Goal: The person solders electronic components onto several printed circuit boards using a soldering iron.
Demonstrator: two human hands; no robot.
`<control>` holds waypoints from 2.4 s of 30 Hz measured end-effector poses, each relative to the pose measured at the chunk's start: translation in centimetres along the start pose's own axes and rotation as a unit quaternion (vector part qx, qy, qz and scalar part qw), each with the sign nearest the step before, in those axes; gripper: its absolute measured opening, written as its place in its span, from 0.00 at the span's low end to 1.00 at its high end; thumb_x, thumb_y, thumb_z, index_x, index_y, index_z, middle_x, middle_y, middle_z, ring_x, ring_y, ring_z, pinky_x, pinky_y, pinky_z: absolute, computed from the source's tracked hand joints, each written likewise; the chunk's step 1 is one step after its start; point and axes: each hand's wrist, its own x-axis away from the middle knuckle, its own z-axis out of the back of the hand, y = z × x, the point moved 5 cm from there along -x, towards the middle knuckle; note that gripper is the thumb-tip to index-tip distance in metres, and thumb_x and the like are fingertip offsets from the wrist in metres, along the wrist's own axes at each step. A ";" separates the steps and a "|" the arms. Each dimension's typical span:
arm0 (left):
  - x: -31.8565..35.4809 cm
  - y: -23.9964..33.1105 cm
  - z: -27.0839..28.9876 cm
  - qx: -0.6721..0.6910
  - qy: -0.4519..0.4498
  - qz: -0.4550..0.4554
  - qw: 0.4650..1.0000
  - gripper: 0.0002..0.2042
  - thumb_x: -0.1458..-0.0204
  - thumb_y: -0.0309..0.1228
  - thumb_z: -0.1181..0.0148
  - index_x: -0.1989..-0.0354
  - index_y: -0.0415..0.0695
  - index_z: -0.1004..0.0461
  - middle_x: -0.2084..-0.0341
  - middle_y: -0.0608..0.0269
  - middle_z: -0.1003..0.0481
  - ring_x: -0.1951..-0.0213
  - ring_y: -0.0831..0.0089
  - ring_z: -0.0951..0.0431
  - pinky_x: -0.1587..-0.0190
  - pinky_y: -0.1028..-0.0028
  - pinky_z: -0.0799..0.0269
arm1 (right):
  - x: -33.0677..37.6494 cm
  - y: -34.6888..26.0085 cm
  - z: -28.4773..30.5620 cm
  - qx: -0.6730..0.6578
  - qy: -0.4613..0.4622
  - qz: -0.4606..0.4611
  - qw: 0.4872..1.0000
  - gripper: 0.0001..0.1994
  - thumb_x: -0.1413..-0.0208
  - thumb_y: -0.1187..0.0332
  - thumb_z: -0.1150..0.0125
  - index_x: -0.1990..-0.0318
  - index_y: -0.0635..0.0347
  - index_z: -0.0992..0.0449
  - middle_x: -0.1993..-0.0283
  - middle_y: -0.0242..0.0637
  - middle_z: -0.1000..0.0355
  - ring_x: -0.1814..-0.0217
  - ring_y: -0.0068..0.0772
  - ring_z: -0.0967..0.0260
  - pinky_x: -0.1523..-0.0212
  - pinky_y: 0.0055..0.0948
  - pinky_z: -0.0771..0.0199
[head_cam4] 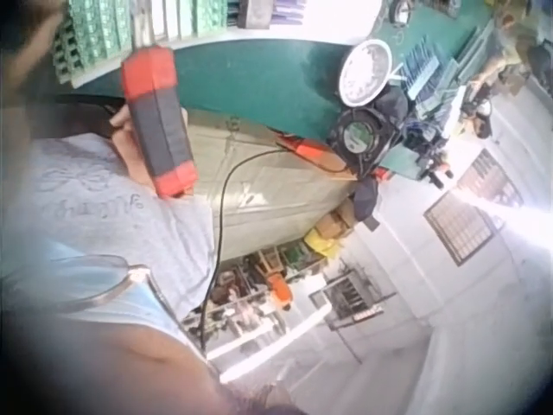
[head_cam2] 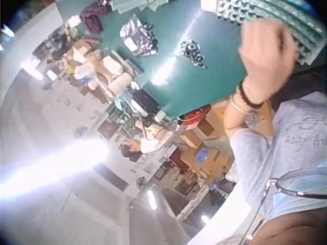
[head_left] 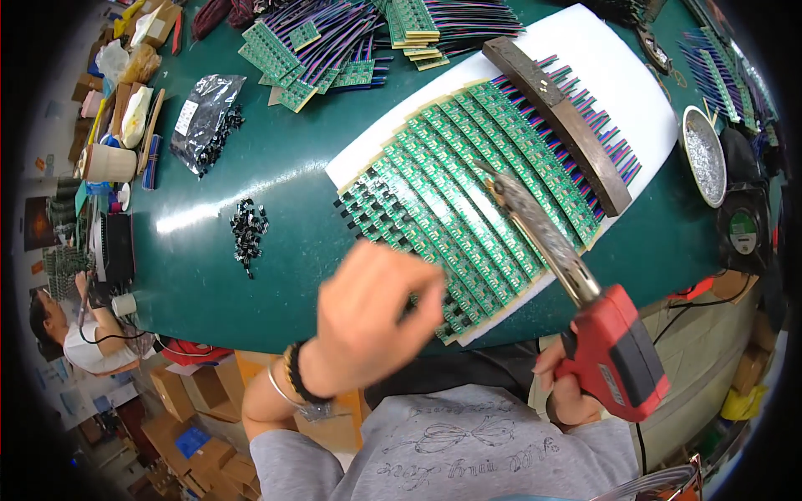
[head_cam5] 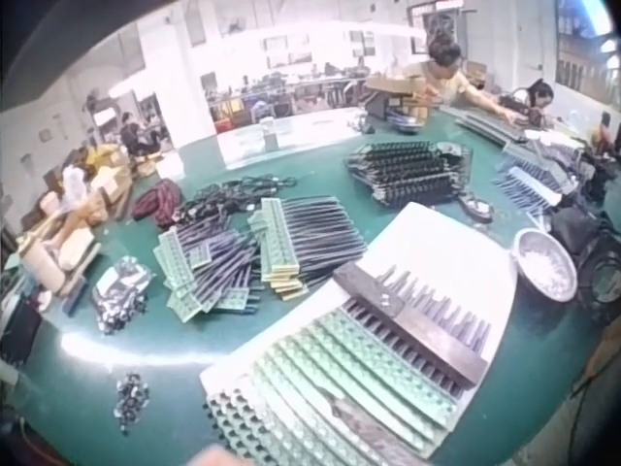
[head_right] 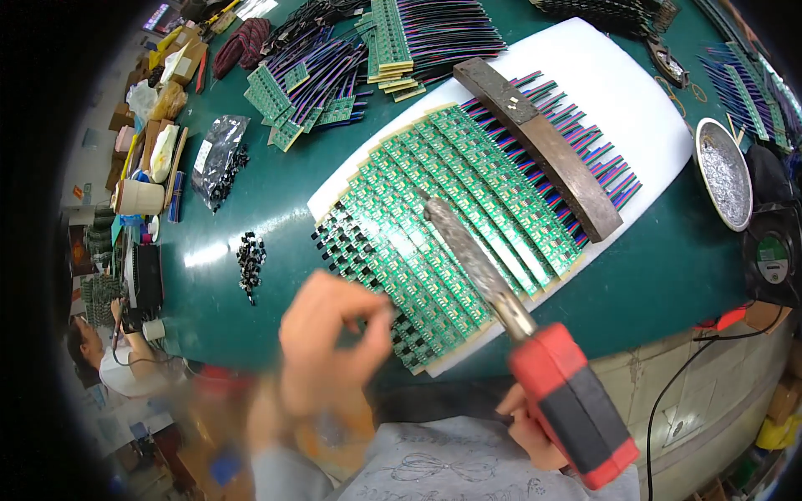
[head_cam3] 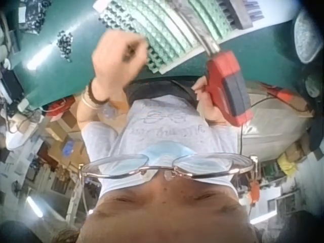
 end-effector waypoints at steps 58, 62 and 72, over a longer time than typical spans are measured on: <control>-1.5 -4.0 -0.2 -0.001 -0.002 0.083 0.997 0.08 0.61 0.17 0.34 0.75 0.43 0.26 0.80 0.65 0.31 0.77 0.67 0.29 0.76 0.69 0.33 | 1.7 1.4 1.7 -0.003 0.023 0.020 1.000 0.32 0.42 0.35 0.47 0.84 0.54 0.35 0.84 0.31 0.34 0.83 0.30 0.36 0.80 0.29 0.34; -1.6 -3.9 -0.2 -0.001 -0.005 0.082 0.997 0.08 0.61 0.17 0.34 0.75 0.42 0.26 0.80 0.65 0.30 0.77 0.67 0.28 0.76 0.69 0.33 | 1.1 0.9 1.3 -0.011 0.000 -0.007 1.000 0.33 0.44 0.33 0.46 0.84 0.54 0.35 0.84 0.30 0.34 0.83 0.29 0.36 0.79 0.28 0.33; -0.5 -4.0 0.2 -0.008 0.028 0.059 0.998 0.07 0.59 0.17 0.34 0.74 0.40 0.25 0.79 0.61 0.27 0.76 0.66 0.26 0.71 0.69 0.30 | 0.1 2.5 1.1 -0.140 -0.003 0.151 0.978 0.43 0.46 0.34 0.43 0.45 0.72 0.36 0.86 0.27 0.38 0.87 0.22 0.41 0.81 0.25 0.36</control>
